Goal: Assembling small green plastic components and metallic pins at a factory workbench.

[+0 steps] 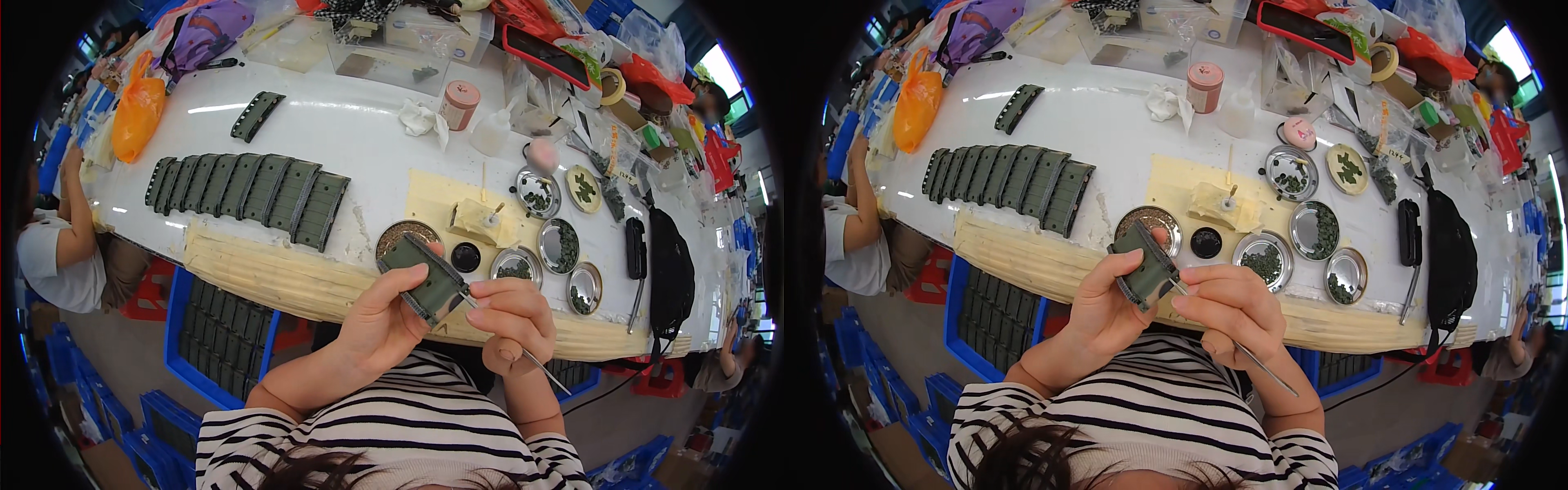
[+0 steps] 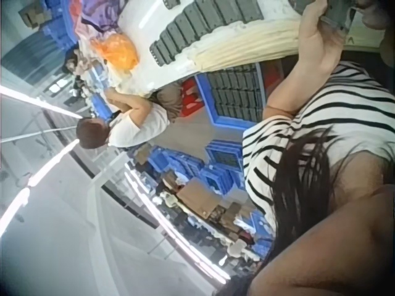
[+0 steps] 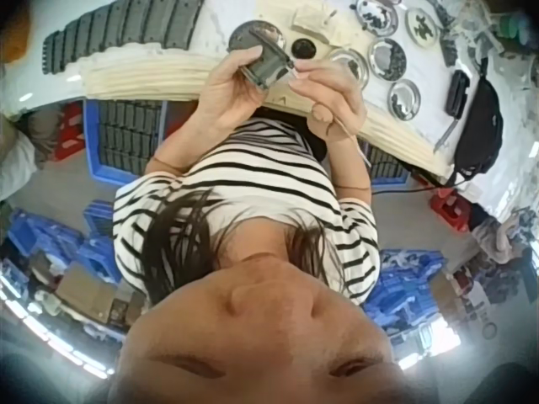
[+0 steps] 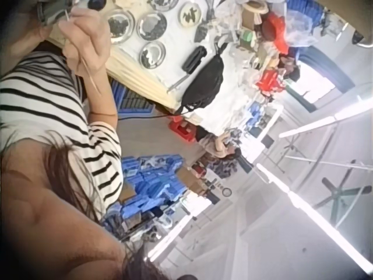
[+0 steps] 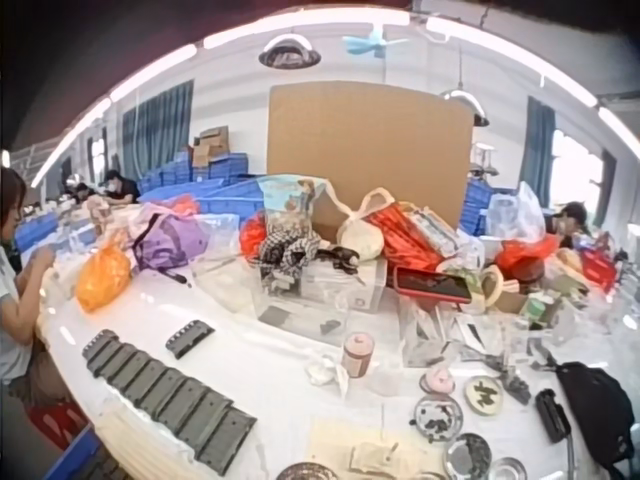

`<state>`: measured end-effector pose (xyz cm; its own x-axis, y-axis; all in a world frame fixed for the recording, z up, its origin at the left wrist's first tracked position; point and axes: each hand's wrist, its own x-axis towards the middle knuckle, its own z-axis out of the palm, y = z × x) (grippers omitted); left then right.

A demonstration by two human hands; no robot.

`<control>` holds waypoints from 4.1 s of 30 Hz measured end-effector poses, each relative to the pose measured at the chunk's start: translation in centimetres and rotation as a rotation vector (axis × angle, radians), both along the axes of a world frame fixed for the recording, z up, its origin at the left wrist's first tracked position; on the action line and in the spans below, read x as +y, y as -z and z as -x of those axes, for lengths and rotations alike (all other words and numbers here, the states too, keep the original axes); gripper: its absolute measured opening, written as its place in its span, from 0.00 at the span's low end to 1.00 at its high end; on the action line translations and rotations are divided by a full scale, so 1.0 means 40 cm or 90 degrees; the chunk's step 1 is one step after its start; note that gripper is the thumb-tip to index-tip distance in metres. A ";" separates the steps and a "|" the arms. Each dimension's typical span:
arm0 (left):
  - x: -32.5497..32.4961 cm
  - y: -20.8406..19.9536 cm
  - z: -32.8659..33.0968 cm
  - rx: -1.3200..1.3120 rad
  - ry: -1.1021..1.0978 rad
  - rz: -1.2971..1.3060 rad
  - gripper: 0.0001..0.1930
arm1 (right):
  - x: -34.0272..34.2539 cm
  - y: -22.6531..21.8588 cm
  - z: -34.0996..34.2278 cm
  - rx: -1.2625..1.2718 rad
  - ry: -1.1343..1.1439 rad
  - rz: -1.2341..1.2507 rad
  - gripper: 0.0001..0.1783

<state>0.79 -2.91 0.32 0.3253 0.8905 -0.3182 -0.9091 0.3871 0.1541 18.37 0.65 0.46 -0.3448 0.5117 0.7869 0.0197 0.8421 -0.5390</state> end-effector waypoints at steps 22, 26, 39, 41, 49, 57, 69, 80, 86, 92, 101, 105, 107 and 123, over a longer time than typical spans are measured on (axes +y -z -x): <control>0.045 0.009 0.016 0.109 0.034 -0.137 0.19 | -0.009 0.005 0.009 0.037 0.026 -0.056 0.26; 0.045 0.003 0.014 0.164 0.020 -0.129 0.21 | -0.007 0.013 0.006 0.029 0.029 -0.068 0.26; 0.047 -0.001 0.012 0.183 0.013 -0.128 0.21 | -0.005 0.011 0.004 0.011 0.046 -0.072 0.22; 0.046 -0.005 0.013 0.172 0.018 -0.122 0.21 | -0.005 0.010 0.005 0.012 0.045 -0.072 0.20; 0.047 -0.015 0.006 0.140 0.029 -0.078 0.20 | -0.013 -0.004 0.007 -0.001 0.070 -0.035 0.20; 0.066 -0.026 0.015 0.110 0.038 -0.126 0.19 | -0.001 -0.012 0.020 0.096 0.044 0.029 0.21; 0.089 0.019 0.054 -0.256 -0.021 -0.026 0.38 | -0.015 -0.044 0.019 0.027 0.058 0.010 0.29; 0.092 -0.016 0.025 -0.193 -0.037 0.033 0.30 | 0.022 -0.104 0.038 -0.154 0.120 -0.155 0.16; 0.066 -0.026 0.012 0.019 -0.146 0.025 0.25 | 0.042 -0.118 0.047 -0.197 0.116 -0.192 0.15; 0.053 -0.039 0.004 0.128 -0.183 -0.022 0.26 | 0.037 -0.123 0.047 -0.219 0.137 -0.186 0.15; 0.044 -0.048 -0.005 0.202 -0.219 -0.065 0.27 | 0.043 -0.118 0.047 -0.222 0.137 -0.201 0.15; 0.042 -0.053 -0.004 0.206 -0.226 -0.073 0.26 | 0.041 -0.119 0.051 -0.219 0.142 -0.196 0.15; 0.041 -0.054 -0.005 0.203 -0.226 -0.078 0.26 | 0.039 -0.119 0.051 -0.217 0.143 -0.190 0.15; 0.039 -0.035 -0.013 0.212 -0.227 -0.069 0.24 | 0.040 -0.103 0.049 -0.207 0.131 -0.219 0.15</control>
